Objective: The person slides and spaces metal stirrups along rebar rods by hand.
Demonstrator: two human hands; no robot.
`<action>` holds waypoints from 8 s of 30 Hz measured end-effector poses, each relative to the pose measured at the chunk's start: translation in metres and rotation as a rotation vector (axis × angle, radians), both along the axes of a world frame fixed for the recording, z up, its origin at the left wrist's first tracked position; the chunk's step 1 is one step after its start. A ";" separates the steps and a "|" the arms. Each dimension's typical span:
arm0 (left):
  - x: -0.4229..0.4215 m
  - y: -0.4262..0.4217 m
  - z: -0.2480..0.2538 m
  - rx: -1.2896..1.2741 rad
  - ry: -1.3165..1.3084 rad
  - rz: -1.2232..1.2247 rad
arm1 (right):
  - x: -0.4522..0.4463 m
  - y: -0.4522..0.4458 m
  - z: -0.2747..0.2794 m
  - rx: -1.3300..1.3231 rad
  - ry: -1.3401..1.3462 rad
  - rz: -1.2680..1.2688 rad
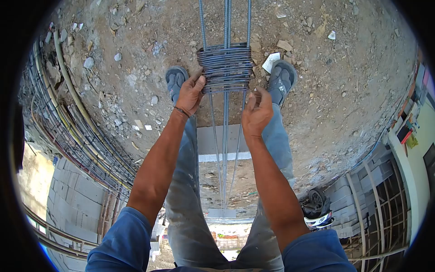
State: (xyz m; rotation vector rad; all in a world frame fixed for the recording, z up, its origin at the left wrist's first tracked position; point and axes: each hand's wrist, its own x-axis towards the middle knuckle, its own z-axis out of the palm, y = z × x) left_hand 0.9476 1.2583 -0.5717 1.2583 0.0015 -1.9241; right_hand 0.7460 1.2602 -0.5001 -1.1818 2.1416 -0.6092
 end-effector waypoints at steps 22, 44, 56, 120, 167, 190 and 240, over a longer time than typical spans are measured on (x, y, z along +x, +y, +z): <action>-0.015 0.020 -0.002 0.100 -0.157 0.079 | -0.043 -0.064 -0.011 -0.129 -0.099 0.560; 0.006 0.019 0.021 -0.364 -0.929 -0.310 | -0.042 -0.051 -0.021 0.006 -0.154 0.355; -0.019 0.001 0.014 -0.198 -0.540 -0.326 | -0.006 -0.040 -0.028 0.002 -0.290 0.241; -0.096 0.040 0.116 0.328 -0.341 -0.044 | -0.003 -0.307 -0.073 0.001 -0.697 0.136; -0.102 0.047 0.110 0.416 -0.144 0.173 | 0.002 -0.347 -0.078 -0.045 -0.617 0.241; -0.099 0.042 0.111 0.430 -0.116 0.115 | 0.078 -0.319 -0.004 -0.036 0.504 1.070; -0.099 0.044 0.116 0.417 -0.104 0.094 | 0.105 -0.270 -0.042 -0.079 0.341 1.064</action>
